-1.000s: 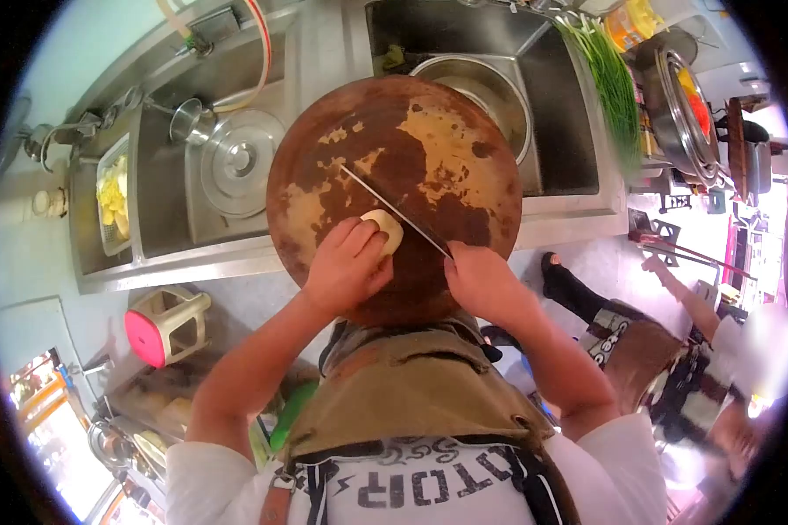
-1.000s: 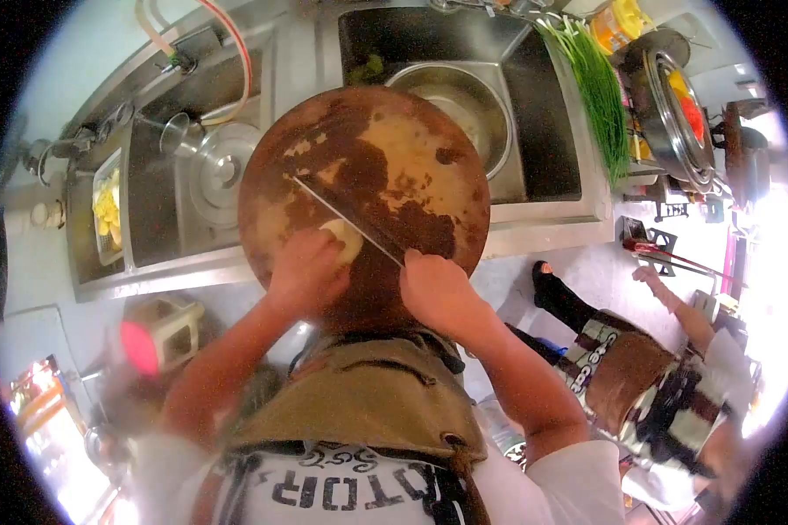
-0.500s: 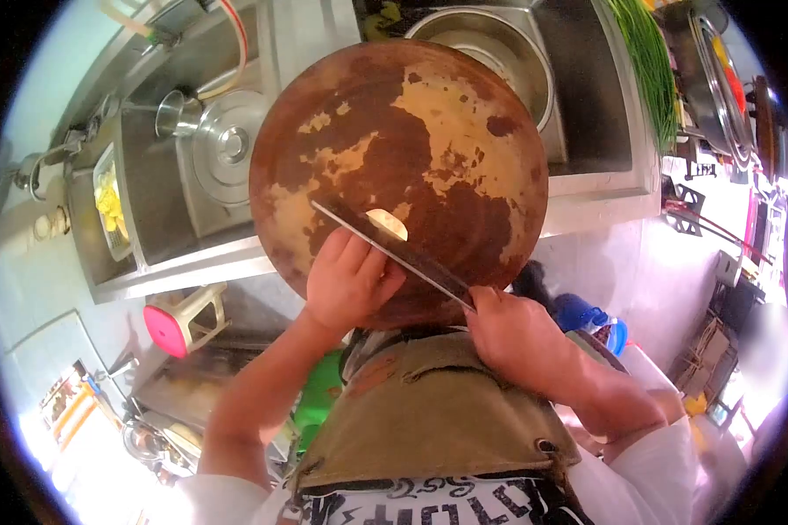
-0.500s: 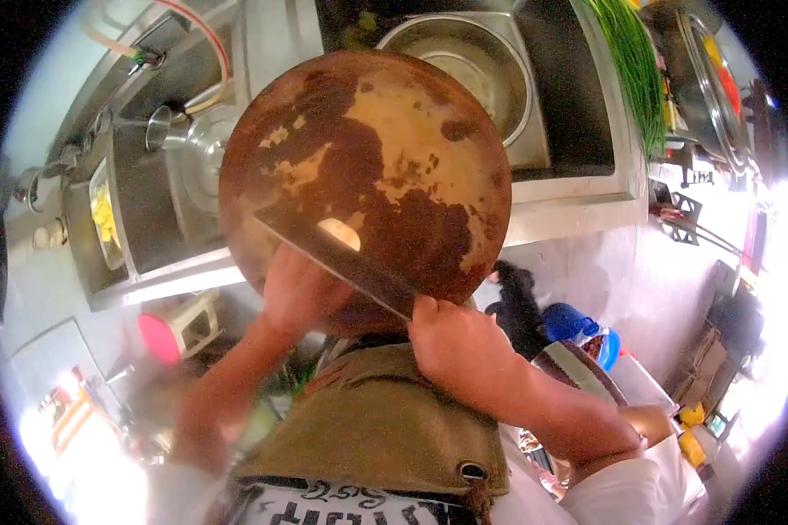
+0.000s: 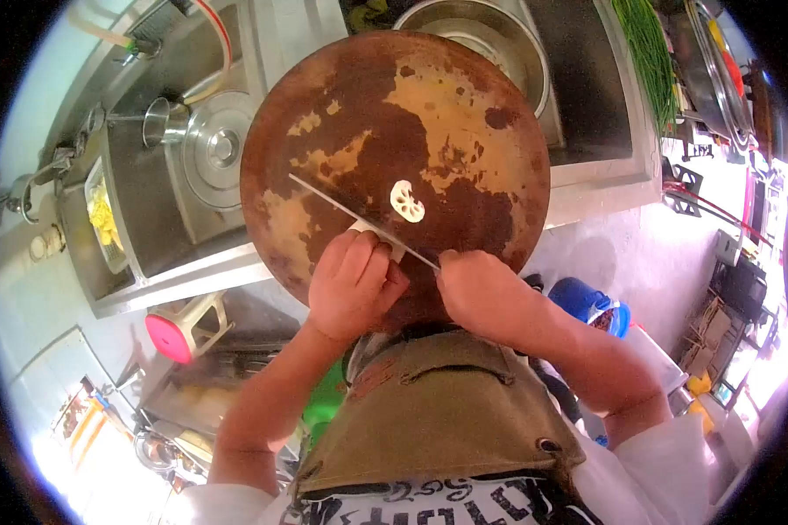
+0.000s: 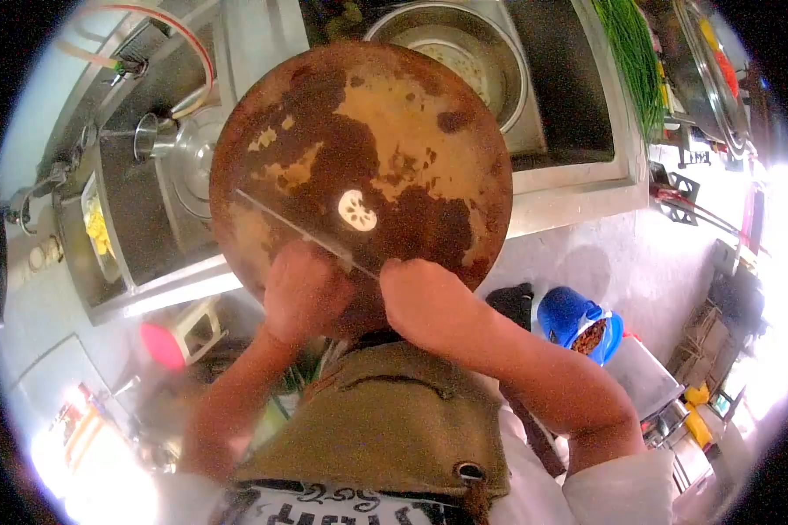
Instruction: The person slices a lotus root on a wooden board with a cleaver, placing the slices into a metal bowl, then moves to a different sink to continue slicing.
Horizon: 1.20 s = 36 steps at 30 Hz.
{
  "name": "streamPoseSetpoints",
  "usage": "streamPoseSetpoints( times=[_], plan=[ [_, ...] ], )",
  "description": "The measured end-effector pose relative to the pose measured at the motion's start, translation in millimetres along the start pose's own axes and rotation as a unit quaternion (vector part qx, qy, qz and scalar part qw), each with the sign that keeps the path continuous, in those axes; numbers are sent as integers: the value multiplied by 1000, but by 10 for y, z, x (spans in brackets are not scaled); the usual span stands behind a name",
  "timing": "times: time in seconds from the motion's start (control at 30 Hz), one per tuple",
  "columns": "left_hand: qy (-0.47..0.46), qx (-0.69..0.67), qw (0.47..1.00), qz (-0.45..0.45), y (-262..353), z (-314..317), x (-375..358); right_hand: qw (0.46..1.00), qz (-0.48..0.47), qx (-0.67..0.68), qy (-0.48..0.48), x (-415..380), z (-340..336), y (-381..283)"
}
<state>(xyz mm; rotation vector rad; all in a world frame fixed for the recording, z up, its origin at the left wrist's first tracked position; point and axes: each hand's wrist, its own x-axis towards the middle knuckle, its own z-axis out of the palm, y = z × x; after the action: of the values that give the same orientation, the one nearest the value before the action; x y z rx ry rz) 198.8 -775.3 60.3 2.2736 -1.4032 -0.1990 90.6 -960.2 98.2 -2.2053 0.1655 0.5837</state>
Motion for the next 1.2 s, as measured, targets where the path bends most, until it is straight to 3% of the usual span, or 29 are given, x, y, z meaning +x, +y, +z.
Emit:
streamPoseSetpoints(
  times=[0.17, 0.27, 0.67, 0.7, 0.8, 0.9, 1.0, 1.1, 1.2],
  plan=[
    [87, -14, 996, 22, 20, -9, -12, 999, 38, 34, 0, -226, -19, -81],
    [61, -26, 998, 19, 9, -70, -39, 989, 125, 42, -62, -460, -234, -363],
    [85, -49, 994, 39, 10, -7, -2, 986, 139, 54, -69, -555, -236, -402],
    [84, -43, 995, 36, 17, -9, 1, 986, 139, 52, -71, -543, -241, -395],
    [81, -23, 996, 27, 47, -9, -25, 998, 11, -4, -57, -404, 29, -111],
    [59, -11, 998, 20, 22, 73, -56, 999, -19, 23, 40, -84, 70, -88],
    [12, -20, 999, -24, 81, 16, -119, 999, 27, 19, 17, -36, 86, -9],
    [25, -21, 998, -58, 136, -122, -112, 1000, -4, -10, -22, 13, -39, 27],
    [55, -29, 993, -104, 161, -78, -224, 997, 29, 58, -28, 52, -322, -20]
  ],
)
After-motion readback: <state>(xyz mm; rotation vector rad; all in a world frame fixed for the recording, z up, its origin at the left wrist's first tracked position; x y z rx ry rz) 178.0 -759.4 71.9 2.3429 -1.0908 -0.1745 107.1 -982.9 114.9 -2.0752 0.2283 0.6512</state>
